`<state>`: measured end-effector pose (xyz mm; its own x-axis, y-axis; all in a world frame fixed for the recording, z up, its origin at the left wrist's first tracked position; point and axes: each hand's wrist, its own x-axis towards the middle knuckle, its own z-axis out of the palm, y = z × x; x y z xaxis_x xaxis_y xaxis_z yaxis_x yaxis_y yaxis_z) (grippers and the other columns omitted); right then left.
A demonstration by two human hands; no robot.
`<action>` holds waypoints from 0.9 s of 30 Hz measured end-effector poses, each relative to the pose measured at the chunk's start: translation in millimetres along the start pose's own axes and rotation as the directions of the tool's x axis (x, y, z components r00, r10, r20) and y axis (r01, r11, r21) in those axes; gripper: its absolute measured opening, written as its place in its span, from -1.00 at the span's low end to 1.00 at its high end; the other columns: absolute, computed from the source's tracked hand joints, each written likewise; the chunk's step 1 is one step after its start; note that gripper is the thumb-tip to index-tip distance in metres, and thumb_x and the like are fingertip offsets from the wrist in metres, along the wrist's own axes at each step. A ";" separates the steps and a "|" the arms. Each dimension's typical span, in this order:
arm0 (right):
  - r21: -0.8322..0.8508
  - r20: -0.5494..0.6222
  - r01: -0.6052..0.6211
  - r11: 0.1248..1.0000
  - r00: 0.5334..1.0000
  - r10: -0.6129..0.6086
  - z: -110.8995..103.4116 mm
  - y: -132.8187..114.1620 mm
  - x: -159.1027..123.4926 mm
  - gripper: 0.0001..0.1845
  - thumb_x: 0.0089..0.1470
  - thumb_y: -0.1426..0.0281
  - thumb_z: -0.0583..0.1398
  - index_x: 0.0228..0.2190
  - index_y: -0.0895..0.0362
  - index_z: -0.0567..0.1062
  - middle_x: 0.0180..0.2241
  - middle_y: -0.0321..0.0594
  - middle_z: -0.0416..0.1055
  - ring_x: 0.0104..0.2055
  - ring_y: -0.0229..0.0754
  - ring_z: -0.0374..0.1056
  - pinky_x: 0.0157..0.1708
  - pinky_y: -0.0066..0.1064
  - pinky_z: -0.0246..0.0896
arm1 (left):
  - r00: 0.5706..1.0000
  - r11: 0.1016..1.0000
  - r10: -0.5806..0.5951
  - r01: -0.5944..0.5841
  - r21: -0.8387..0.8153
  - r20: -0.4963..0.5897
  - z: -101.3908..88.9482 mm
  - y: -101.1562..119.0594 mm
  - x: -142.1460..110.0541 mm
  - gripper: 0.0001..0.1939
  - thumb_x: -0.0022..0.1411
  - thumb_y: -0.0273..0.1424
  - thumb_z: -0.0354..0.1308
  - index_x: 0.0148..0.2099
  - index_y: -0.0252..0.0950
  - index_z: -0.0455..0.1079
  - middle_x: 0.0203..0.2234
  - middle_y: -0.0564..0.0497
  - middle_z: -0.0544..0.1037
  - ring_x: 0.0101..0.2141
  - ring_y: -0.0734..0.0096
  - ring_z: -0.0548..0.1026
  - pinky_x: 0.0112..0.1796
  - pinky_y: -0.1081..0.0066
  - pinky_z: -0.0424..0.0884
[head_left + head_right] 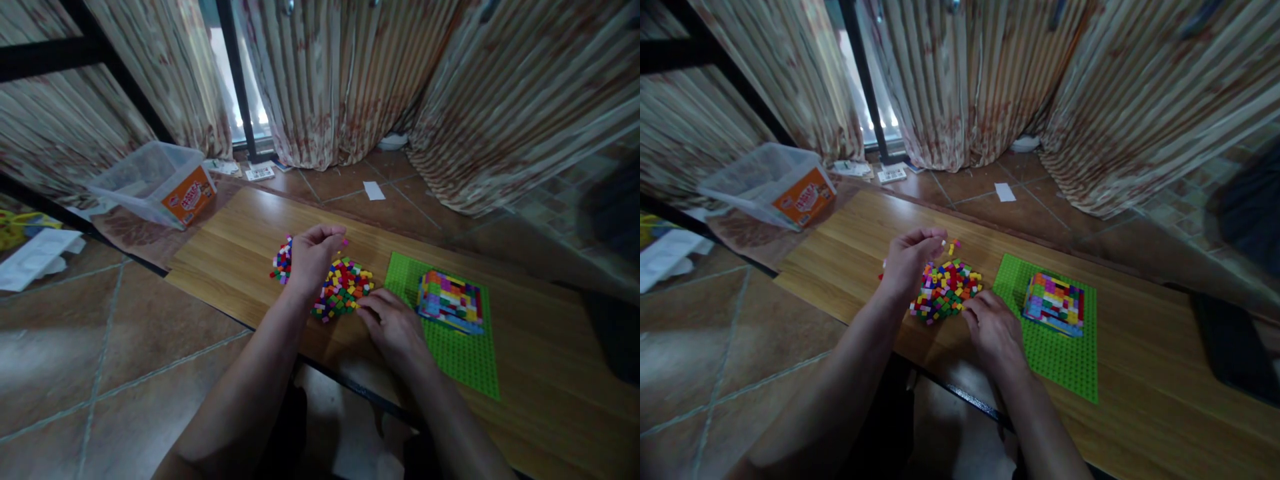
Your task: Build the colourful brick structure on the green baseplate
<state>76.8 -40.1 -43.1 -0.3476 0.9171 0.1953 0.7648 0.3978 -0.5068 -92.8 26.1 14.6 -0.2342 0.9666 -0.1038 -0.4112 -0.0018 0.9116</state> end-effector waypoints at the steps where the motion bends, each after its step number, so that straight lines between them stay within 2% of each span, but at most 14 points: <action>1: 0.000 0.009 -0.003 1.000 1.000 0.003 0.2 0.4 0.4 -0.81 0.22 0.38 0.14 -0.33 0.07 0.58 -0.29 -0.18 0.49 -0.22 -0.11 0.43 -0.20 -0.30 0.31 | 1.000 1.000 -0.012 0.012 0.009 0.009 0.2 -0.3 -0.4 -0.91 -0.09 -0.50 0.28 -0.42 -0.35 0.52 -0.57 0.11 0.49 -0.53 0.62 0.36 -0.44 0.57 0.25; 4: 0.027 -0.014 -0.008 1.000 1.000 0.008 -2.1 0.8 0.4 -0.82 0.23 0.37 0.14 -0.33 0.07 0.56 -0.30 -0.21 0.49 -0.24 -0.12 0.44 -0.23 -0.31 0.30 | 0.996 0.995 -0.058 0.053 0.081 0.061 2.1 -1.6 -3.8 -0.95 -0.03 -0.48 0.28 -0.42 -0.36 0.52 -0.56 0.09 0.50 -0.50 0.59 0.38 -0.39 0.55 0.30; 7: 0.087 -0.147 -0.002 0.996 0.989 0.015 -11.6 -0.2 -0.6 -0.83 0.24 0.35 0.15 -0.31 0.08 0.54 -0.29 -0.22 0.50 -0.23 -0.16 0.44 -0.22 -0.33 0.30 | 0.973 0.967 -0.186 0.156 0.199 0.140 7.5 -4.1 -12.4 -0.94 0.06 -0.47 0.28 -0.43 -0.36 0.50 -0.55 0.09 0.48 -0.50 0.56 0.40 -0.38 0.52 0.32; 10: 0.114 -0.299 0.000 0.993 0.954 0.034 -25.5 -1.7 -1.6 -0.86 0.24 0.35 0.17 -0.29 0.09 0.54 -0.32 -0.24 0.49 -0.27 -0.19 0.43 -0.24 -0.35 0.31 | 0.900 0.913 -0.371 0.309 0.266 0.229 16.5 -9.6 -25.5 -0.84 0.17 -0.42 0.24 -0.44 -0.37 0.45 -0.55 0.05 0.47 -0.49 0.53 0.42 -0.39 0.50 0.34; 12: 0.126 -0.355 0.001 0.992 0.934 0.044 -33.0 -2.9 -2.1 -0.87 0.23 0.36 0.18 -0.28 0.09 0.55 -0.32 -0.24 0.49 -0.28 -0.20 0.42 -0.25 -0.35 0.32 | 0.838 0.873 -0.477 0.416 0.255 0.265 23.6 -14.5 -34.2 -0.76 0.26 -0.35 0.19 -0.43 -0.38 0.42 -0.55 0.04 0.46 -0.50 0.53 0.43 -0.37 0.48 0.36; 15: 0.142 -0.377 0.026 0.990 0.926 0.030 -38.4 -5.0 -2.4 -0.86 0.23 0.36 0.19 -0.23 0.09 0.57 -0.29 -0.23 0.52 -0.25 -0.19 0.45 -0.23 -0.34 0.34 | 0.736 0.799 -0.598 0.578 0.166 0.318 32.8 -20.1 -43.2 -0.70 0.33 -0.29 0.12 -0.40 -0.38 0.40 -0.56 0.04 0.45 -0.50 0.55 0.42 -0.32 0.46 0.41; 17: 0.151 -0.373 0.046 0.987 0.928 0.014 -39.3 -5.9 -1.8 -0.83 0.23 0.37 0.18 -0.19 0.08 0.57 -0.26 -0.21 0.55 -0.22 -0.18 0.47 -0.19 -0.33 0.36 | 0.710 0.765 -0.626 0.639 0.079 0.324 36.5 -20.5 -44.8 -0.70 0.35 -0.32 0.10 -0.41 -0.38 0.39 -0.55 0.04 0.44 -0.50 0.57 0.42 -0.30 0.47 0.43; 19: 0.166 -0.382 0.051 0.985 0.924 0.016 -39.5 -5.5 -0.2 -0.80 0.26 0.37 0.15 -0.15 0.07 0.57 -0.22 -0.20 0.57 -0.19 -0.17 0.49 -0.16 -0.31 0.37 | 0.710 0.753 -0.630 0.658 0.022 0.314 37.3 -17.4 -42.4 -0.69 0.36 -0.36 0.07 -0.43 -0.39 0.38 -0.55 0.02 0.45 -0.49 0.56 0.43 -0.30 0.48 0.44; 21: 0.169 -0.400 0.034 0.985 0.916 0.037 -38.7 -3.4 2.3 -0.76 0.28 0.38 0.11 -0.14 0.07 0.57 -0.20 -0.18 0.57 -0.17 -0.15 0.49 -0.13 -0.27 0.38 | 0.733 0.765 -0.616 0.644 0.000 0.288 34.5 -11.4 -35.9 -0.66 0.38 -0.39 0.03 -0.45 -0.40 0.40 -0.54 -0.02 0.47 -0.47 0.54 0.45 -0.30 0.50 0.44; 23: 0.144 -0.384 -0.003 0.990 0.921 0.059 -35.6 0.3 5.5 -0.73 0.27 0.39 0.09 -0.12 0.09 0.56 -0.18 -0.14 0.56 -0.15 -0.11 0.49 -0.10 -0.22 0.39 | 0.795 0.810 -0.567 0.586 -0.028 0.216 28.3 -4.4 -26.0 -0.67 0.38 -0.42 0.01 -0.42 -0.41 0.44 -0.54 -0.04 0.48 -0.47 0.54 0.45 -0.34 0.52 0.43; 27: 0.056 -0.212 -0.073 0.996 0.974 0.083 -21.6 8.3 14.3 -0.61 0.17 0.45 0.08 0.01 0.12 0.49 -0.05 -0.03 0.47 -0.01 0.00 0.42 0.02 -0.07 0.36 | 0.926 0.922 -0.378 0.375 -0.090 -0.012 12.1 4.8 -5.9 -0.80 0.24 -0.44 0.14 -0.41 -0.41 0.47 -0.51 -0.03 0.50 -0.51 0.56 0.43 -0.43 0.55 0.35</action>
<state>89.9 -23.1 -26.4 -0.1603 0.9317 0.3260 0.7567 0.3280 -0.5655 -82.8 23.4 24.5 -0.0717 0.8925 -0.4452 -0.5464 0.3383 0.7662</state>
